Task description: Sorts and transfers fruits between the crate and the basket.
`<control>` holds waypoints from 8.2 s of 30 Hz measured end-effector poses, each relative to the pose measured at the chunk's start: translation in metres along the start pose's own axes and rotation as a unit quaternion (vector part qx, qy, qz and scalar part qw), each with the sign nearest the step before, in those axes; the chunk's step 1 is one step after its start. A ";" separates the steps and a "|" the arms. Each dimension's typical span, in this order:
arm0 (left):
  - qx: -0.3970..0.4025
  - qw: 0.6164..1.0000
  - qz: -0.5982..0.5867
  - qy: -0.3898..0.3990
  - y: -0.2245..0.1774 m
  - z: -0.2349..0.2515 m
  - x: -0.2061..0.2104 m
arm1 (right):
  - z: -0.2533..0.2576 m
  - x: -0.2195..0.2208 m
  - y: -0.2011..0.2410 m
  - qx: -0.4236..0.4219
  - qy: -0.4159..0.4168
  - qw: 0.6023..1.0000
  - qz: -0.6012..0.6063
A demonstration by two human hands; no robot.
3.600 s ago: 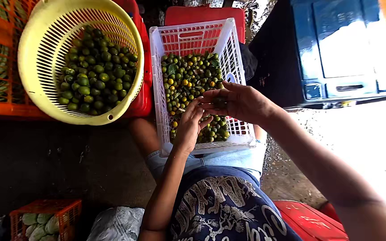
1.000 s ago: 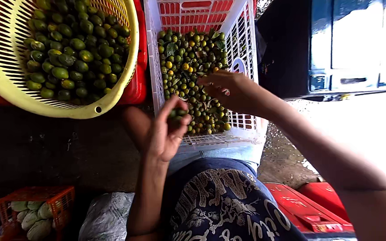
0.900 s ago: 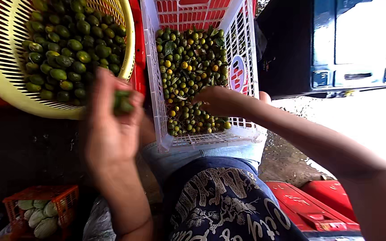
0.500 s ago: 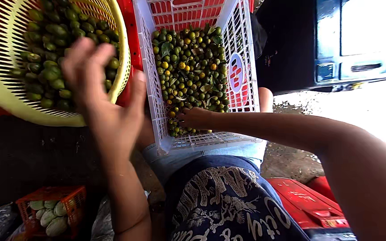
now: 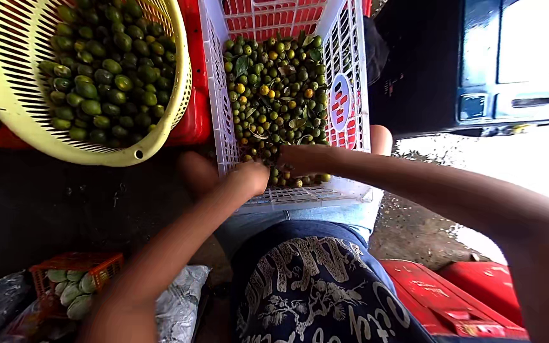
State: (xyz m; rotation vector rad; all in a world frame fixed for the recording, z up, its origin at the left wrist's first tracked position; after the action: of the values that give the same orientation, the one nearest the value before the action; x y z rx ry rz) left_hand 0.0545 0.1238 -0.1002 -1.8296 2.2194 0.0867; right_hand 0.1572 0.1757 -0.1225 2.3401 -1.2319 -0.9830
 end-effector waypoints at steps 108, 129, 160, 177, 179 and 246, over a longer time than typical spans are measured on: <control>0.545 0.088 -0.815 -0.178 -0.015 -0.055 0.006 | -0.105 0.004 0.029 -0.097 -0.348 0.653 0.666; 0.520 0.046 -0.817 -0.245 -0.006 -0.049 0.009 | -0.071 0.020 0.063 -0.159 -0.390 0.711 0.563; 0.395 0.142 -0.829 -0.370 0.054 -0.138 -0.014 | -0.132 -0.085 0.054 -0.008 -0.634 0.773 0.024; 0.078 0.540 -0.327 -0.772 0.091 -0.156 -0.040 | 0.042 -0.051 -0.012 0.105 -0.096 0.988 -0.064; 0.187 0.538 -0.346 -0.746 0.070 -0.142 -0.036 | 0.027 -0.069 -0.023 0.074 -0.172 0.982 0.007; 0.055 0.920 -0.203 -0.330 -0.006 0.061 -0.093 | -0.072 -0.098 -0.056 0.143 -0.159 0.966 0.147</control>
State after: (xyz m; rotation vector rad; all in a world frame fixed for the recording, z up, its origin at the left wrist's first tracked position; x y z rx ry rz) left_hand 0.0863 0.2240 -0.1357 -1.8049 1.3404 0.4185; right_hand 0.2023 0.2857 -0.0605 2.1585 -1.8983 -1.1721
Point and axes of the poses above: each hand's wrist, its own z-axis towards the middle knuckle, its own x-axis out of the palm, y = z × x, the point moved 5 cm from there along z, towards the middle knuckle, and after that the axes turned 9 degrees about y, right-handed, at the moved point
